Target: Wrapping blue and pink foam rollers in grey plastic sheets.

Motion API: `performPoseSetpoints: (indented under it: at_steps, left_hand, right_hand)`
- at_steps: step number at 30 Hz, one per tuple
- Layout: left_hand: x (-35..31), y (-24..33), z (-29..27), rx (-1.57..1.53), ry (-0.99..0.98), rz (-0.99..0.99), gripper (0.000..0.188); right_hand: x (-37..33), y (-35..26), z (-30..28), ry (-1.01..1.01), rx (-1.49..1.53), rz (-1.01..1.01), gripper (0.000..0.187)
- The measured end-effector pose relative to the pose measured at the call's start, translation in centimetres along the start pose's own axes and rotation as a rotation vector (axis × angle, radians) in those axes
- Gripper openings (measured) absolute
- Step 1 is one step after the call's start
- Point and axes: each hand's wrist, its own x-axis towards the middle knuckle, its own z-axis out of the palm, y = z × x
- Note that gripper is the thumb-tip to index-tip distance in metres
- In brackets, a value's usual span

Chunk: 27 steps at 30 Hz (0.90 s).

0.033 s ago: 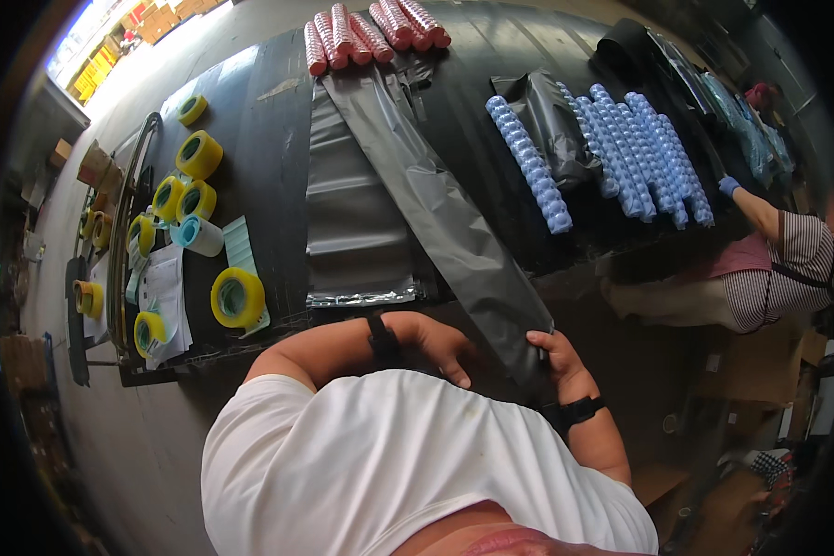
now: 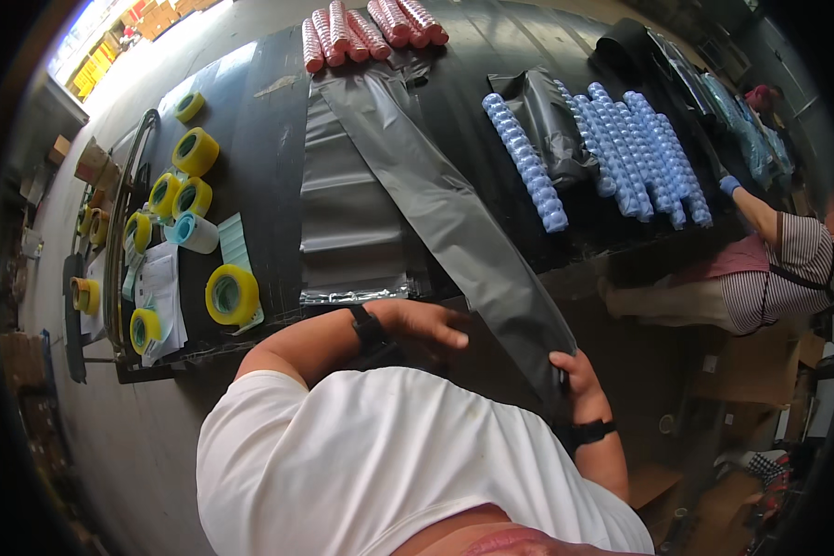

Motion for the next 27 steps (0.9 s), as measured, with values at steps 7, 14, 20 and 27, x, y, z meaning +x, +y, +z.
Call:
performPoseSetpoints:
  at_steps: [7, 14, 20, 27]
  left_hand:
    - [6.6, 6.4, -2.3, -0.875, 0.251, 0.534, 0.047]
    - [6.7, 19.9, -6.1, -0.259, 0.759, 0.830, 0.042]
    - [1.6, 25.9, -16.2, 0.163, 1.293, 0.955, 0.041]
    - [3.2, 13.3, -19.2, 0.373, 1.349, 0.156, 0.093]
  right_hand:
    - [-11.0, 1.9, -3.6, 0.237, -0.055, -0.185, 0.075]
    - [-1.5, 0.8, -2.7, 0.150, -0.231, -0.357, 0.066]
    - [11.2, -4.2, 2.2, 0.233, -0.266, -0.404, 0.072]
    - [15.0, -4.4, 2.1, 0.318, -0.378, 0.052, 0.074]
